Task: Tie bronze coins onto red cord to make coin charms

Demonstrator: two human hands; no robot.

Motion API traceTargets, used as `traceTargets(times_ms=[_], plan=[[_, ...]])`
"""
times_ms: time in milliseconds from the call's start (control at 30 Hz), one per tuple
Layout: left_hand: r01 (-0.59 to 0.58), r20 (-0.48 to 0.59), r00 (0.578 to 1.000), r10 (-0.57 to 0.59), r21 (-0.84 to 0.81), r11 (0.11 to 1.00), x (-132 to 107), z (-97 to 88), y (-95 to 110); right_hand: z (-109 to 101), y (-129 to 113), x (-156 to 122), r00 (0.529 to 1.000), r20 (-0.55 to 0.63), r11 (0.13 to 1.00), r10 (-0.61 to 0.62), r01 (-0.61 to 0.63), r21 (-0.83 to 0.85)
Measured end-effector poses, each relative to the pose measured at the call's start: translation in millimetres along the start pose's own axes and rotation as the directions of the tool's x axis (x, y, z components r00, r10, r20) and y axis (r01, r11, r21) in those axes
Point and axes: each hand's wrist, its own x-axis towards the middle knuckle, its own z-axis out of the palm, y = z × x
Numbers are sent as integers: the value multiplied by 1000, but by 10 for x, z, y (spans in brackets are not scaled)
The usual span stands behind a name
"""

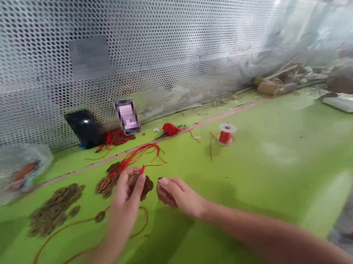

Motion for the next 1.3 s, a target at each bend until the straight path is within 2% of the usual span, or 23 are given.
traceTargets(times_ms=[133,300,467,567,733,867,967,1100,1300], plan=[[-37,-5,999,37,-31,999,8,27,-2,36,-7,16,999,-35,999,37,-37,1],[-92,16,996,92,17,996,-5,38,31,53,-1,22,983,-175,998,52,-45,42],[-94,49,995,92,44,995,-33,65,18,45,-19,10,961,-273,997,-43,59,52],[-95,70,993,91,62,994,-56,81,24,14,-45,22,926,-359,991,-117,133,21],[-87,106,992,73,132,987,-66,84,53,-68,-56,66,884,-442,988,-150,115,-105],[-21,118,993,10,97,995,-24,85,10,-117,-56,87,882,-445,986,-156,108,-131],[85,176,981,-80,-23,996,12,95,-54,-145,-65,100,881,-444,985,-162,113,-134],[227,227,957,-180,-201,953,35,100,-91,-179,-62,116,891,-429,986,-150,103,-131],[277,240,947,-214,-274,921,45,107,-42,-218,-24,130,893,-426,989,-145,116,-92]])
